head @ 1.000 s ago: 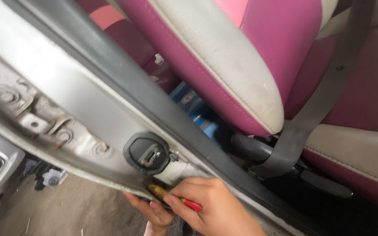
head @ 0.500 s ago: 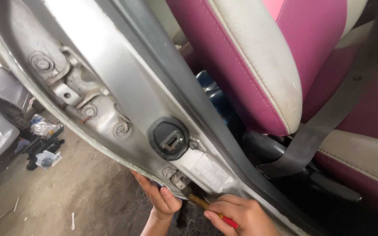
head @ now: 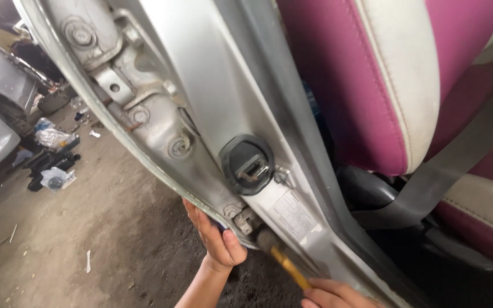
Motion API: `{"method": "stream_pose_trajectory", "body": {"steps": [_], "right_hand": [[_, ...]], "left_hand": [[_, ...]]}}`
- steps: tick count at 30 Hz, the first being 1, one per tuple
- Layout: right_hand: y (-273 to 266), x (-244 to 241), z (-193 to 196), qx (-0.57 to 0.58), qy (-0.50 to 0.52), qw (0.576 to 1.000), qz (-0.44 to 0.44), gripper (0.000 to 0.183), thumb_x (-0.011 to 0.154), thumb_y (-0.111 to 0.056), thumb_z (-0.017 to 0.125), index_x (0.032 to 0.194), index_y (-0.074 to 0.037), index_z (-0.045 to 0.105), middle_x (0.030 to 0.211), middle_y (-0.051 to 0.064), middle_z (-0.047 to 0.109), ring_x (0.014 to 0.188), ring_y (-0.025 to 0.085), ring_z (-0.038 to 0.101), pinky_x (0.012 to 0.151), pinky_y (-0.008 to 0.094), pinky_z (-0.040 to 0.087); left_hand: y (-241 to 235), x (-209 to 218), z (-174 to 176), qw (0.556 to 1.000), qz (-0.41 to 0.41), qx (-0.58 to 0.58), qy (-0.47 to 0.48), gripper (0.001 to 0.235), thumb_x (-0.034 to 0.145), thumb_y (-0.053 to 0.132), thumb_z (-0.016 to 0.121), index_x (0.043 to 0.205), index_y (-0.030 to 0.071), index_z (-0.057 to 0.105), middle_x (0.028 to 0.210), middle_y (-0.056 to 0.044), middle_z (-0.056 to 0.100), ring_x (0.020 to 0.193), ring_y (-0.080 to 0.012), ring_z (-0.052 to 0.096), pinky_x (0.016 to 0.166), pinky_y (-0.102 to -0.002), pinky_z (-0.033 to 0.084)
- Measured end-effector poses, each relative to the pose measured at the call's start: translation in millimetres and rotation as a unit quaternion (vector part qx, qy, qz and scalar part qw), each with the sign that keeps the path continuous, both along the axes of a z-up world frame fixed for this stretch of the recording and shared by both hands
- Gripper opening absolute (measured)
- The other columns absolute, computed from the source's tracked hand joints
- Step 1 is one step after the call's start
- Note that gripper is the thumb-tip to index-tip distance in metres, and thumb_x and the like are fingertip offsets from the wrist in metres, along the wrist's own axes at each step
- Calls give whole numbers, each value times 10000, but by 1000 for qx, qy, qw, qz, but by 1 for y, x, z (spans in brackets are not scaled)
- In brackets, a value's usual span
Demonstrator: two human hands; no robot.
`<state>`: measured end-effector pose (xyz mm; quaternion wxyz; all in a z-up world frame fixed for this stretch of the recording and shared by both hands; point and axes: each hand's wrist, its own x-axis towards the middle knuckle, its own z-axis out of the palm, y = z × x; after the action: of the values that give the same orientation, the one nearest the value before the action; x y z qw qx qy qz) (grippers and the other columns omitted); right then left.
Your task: Cleaning the door hinges and latches of a car using a detailing brush
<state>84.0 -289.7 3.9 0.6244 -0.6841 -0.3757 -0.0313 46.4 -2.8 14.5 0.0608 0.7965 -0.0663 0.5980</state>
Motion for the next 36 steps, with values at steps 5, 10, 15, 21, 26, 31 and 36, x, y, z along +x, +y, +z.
{"method": "stream_pose_trajectory", "body": {"steps": [5, 10, 15, 21, 26, 31, 36], "right_hand": [[12, -6, 37, -17, 29, 999, 26, 341, 804, -248, 773, 1125, -162, 847, 1049, -154, 912, 964, -2, 878, 942, 148, 641], [65, -8, 39, 178, -48, 983, -15, 55, 828, -150, 786, 821, -101, 809, 883, 33, 763, 756, 100, 769, 768, 178, 603], [44, 24, 28, 106, -87, 989, 62, 69, 858, -142, 762, 814, -88, 766, 776, 14, 719, 622, 81, 716, 619, 171, 569], [38, 8, 64, 150, -87, 985, -17, 88, 827, -178, 762, 788, -100, 773, 796, 34, 748, 643, 76, 731, 673, 149, 570], [59, 16, 50, 192, -79, 975, 76, 84, 887, -84, 729, 914, -8, 754, 911, 126, 758, 808, 189, 764, 776, 242, 611], [37, 40, 38, 49, -141, 983, 105, 107, 910, -146, 722, 826, -81, 718, 748, 14, 626, 586, 124, 639, 586, 230, 526], [35, 19, 73, 143, -121, 982, 16, 76, 855, -140, 741, 831, -70, 761, 824, 55, 740, 675, 102, 736, 702, 171, 584]], "left_hand": [[1, 0, -3, 1000, -8, -9, -5, 638, 1105, 289, 332, 1672, 91, 117, 1748, -153, 54, 1654, -360, 24, 1378, -602, 57], [1, 0, -1, 1000, 4, 11, -2, 646, 1094, 279, 332, 1656, 40, 120, 1732, -206, 66, 1642, -416, 52, 1372, -617, 87], [-1, 0, 3, 1000, 7, 12, -9, 640, 1092, 285, 333, 1658, 55, 141, 1731, -190, 105, 1636, -432, 81, 1367, -642, 93], [-1, 3, 5, 1000, 2, 14, -11, 637, 1098, 278, 332, 1662, 60, 133, 1737, -178, 90, 1641, -419, 69, 1373, -632, 89], [-3, 1, 2, 1000, 5, 10, -10, 633, 1102, 289, 333, 1658, 59, 139, 1732, -193, 89, 1641, -416, 73, 1375, -631, 96], [1, 1, 0, 1000, 10, 16, -8, 643, 1096, 306, 326, 1661, 66, 136, 1733, -171, 118, 1636, -423, 85, 1363, -651, 88], [3, 3, 2, 1000, 0, 13, -11, 644, 1095, 288, 330, 1663, 61, 127, 1739, -168, 83, 1644, -404, 57, 1375, -630, 76]]}}
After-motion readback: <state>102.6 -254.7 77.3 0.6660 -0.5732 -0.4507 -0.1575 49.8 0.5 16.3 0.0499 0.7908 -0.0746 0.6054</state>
